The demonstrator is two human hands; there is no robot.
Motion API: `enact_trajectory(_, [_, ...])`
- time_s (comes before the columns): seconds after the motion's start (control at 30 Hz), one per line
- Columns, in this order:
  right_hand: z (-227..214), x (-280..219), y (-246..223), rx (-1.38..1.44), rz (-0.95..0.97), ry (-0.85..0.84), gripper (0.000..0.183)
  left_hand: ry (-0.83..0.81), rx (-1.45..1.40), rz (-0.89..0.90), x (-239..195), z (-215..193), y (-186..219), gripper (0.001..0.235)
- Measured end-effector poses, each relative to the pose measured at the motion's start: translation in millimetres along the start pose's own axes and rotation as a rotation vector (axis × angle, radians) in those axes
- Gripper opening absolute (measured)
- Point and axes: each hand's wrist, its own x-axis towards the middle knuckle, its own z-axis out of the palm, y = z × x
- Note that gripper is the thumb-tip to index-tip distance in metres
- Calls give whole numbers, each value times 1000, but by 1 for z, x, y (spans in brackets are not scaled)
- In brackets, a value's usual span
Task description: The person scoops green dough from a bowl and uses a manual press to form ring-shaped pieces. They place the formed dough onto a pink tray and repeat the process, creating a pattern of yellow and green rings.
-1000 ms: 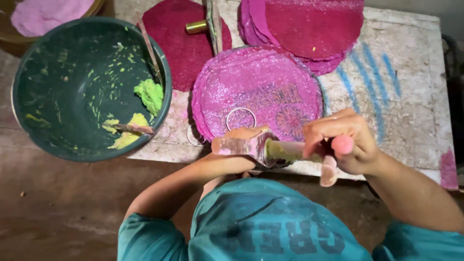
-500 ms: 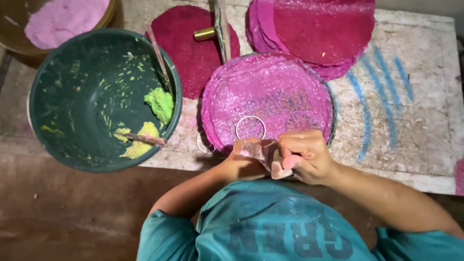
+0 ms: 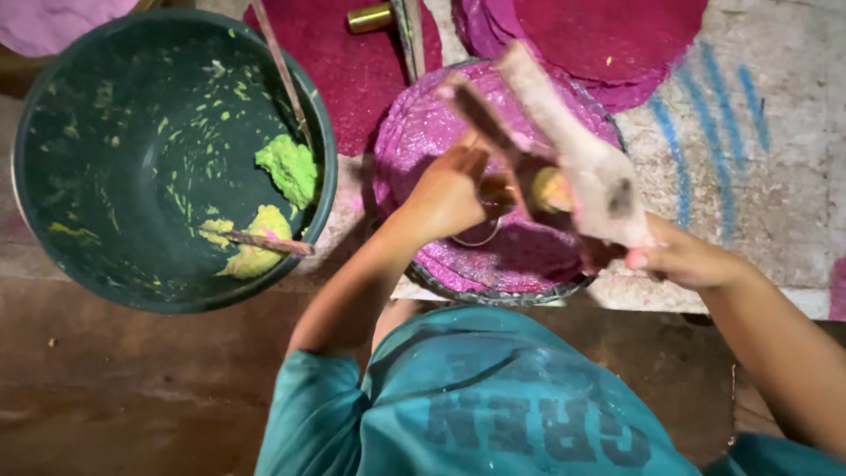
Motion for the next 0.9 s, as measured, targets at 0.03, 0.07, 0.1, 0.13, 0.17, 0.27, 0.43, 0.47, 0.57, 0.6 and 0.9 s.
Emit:
enact_trajectory(0.03, [4, -5, 5, 21, 32, 27, 80, -13, 43, -66, -4, 5, -9, 53])
enact_trajectory(0.07, [5, -11, 10, 42, 65, 55, 77, -27, 84, -129, -10, 11, -17, 57])
enact_trajectory(0.1, [5, -15, 16, 62, 99, 84, 75, -41, 125, -193, -14, 17, -26, 61])
enact_trajectory(0.13, [4, -21, 24, 64, 119, 114, 74, -69, 178, -226, -21, 22, -34, 49])
enact_trajectory(0.17, [5, -24, 27, 65, 139, 145, 74, -98, 230, -258, -27, 27, -40, 38])
enact_trajectory(0.27, [7, -22, 32, 40, 182, 147, 73, -167, 278, -293, -32, 19, -53, 49])
enact_trajectory(0.43, [27, 6, 19, 312, 250, -166, 91, -104, -1867, 133, -26, -18, -44, 115])
enact_trajectory(0.47, [34, 12, 14, 376, 323, -223, 90, -82, -1939, 152, -24, -21, -37, 114])
enact_trajectory(0.57, [41, 28, -7, 475, 495, -261, 88, -23, -2107, 260, -18, -18, -21, 105])
enact_trajectory(0.6, [39, 34, -15, 489, 540, -251, 87, -10, -2124, 337, -14, -15, -18, 97])
enact_trajectory(0.9, [25, 72, -48, -115, 704, -107, 87, 326, -2334, 405, -3, 5, -49, 27])
